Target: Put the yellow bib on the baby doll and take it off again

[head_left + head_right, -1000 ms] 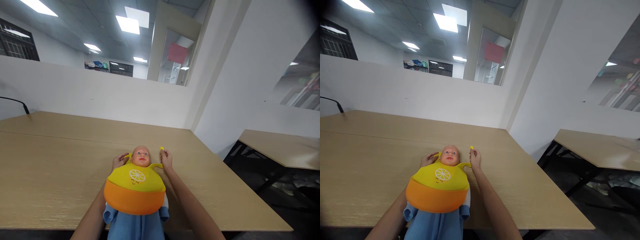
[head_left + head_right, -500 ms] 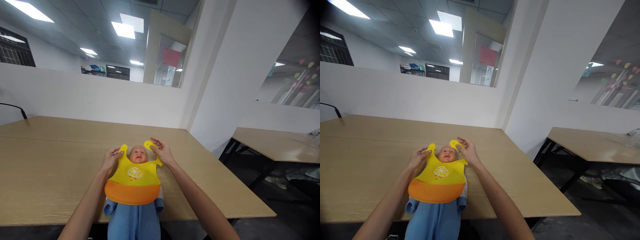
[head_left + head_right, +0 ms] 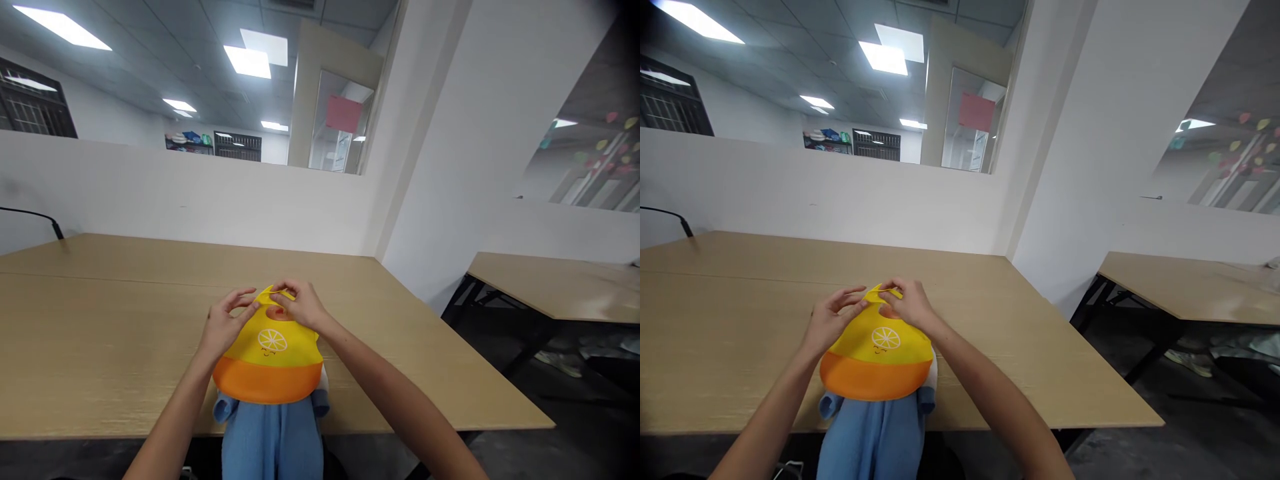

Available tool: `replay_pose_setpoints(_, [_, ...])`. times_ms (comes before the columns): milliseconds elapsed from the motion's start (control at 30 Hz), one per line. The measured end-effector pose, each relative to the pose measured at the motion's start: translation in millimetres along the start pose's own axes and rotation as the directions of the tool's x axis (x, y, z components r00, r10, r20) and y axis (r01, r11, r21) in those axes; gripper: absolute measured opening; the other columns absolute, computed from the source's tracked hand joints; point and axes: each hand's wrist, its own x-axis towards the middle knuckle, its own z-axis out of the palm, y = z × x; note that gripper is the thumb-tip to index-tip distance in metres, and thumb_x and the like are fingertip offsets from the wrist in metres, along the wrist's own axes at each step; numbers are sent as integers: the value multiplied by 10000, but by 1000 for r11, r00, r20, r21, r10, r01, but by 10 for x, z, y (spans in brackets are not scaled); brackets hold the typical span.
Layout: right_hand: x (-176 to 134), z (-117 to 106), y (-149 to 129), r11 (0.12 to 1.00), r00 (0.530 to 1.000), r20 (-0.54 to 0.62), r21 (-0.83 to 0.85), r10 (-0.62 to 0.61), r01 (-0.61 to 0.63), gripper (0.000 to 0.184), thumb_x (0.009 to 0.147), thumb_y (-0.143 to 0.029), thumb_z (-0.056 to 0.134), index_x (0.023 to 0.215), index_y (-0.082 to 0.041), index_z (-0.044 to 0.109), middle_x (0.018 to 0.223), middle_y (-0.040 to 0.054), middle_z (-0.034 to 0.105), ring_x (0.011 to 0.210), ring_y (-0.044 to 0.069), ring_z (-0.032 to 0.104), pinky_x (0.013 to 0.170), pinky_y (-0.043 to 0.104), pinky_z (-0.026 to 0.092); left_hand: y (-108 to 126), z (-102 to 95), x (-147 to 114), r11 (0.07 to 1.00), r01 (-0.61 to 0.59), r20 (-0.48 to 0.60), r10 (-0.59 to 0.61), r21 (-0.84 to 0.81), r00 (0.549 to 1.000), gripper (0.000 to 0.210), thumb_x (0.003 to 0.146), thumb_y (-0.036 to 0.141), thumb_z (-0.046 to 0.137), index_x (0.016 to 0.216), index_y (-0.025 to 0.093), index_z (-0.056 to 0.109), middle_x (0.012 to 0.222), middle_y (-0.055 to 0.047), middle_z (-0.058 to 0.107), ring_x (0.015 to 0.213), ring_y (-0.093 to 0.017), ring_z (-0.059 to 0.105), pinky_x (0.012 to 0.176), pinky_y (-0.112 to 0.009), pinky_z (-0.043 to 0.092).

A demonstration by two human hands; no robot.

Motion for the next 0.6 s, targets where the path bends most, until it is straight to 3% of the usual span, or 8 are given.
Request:
replay_pose_setpoints(67, [10,-175,-3,1000,998,-61,-8,-1,0,155,725,-342,667,783,-199,672,848,28,692,815,172,625,741,307,512,-59,-82,-63,1000,6,-98,-9,-30,995,458,662,491,754,998,184,696,857,-85,756,881,-242,697,840,-347,522])
replay_pose_setpoints(200, [45,-693,-87,993,979,-173,67,104,-94,271,654,-406,725,794,-185,654,817,31,675,692,154,597,477,230,470,-389,-247,-302,989,74,-301,-110,-127,947,357,713,485,703,902,181,704,872,-76,754,902,-234,691,852,-341,523])
replay_pose_setpoints(367, [64,-1410,-281,997,919,-389,5,67,-71,357,575,-426,806,770,-170,652,742,25,669,612,117,568,422,189,413,-904,-316,-768,958,264,-148,-279,-108,949,403,693,540,698,890,192,747,1100,-105,720,1111,-284,619,958,-367,478])
replay_pose_setpoints(467, [17,-1730,-465,995,883,-467,-51,56,-90,387,546,-418,832,780,-159,665,759,44,680,569,100,550,403,181,384,-1037,-324,-939,973,227,-48,-228,-28,972,387,714,550,677,897,218,759,1194,-105,680,1196,-290,564,1043,-386,406])
replay_pose_setpoints(600, [-77,-1939,-712,968,843,-537,-193,32,-159,344,566,-398,828,755,-152,679,756,55,678,511,74,507,404,193,385,-1067,-343,-967,987,156,44,-158,38,986,362,745,534,652,923,239,761,1190,-97,674,1213,-287,545,1072,-397,366])
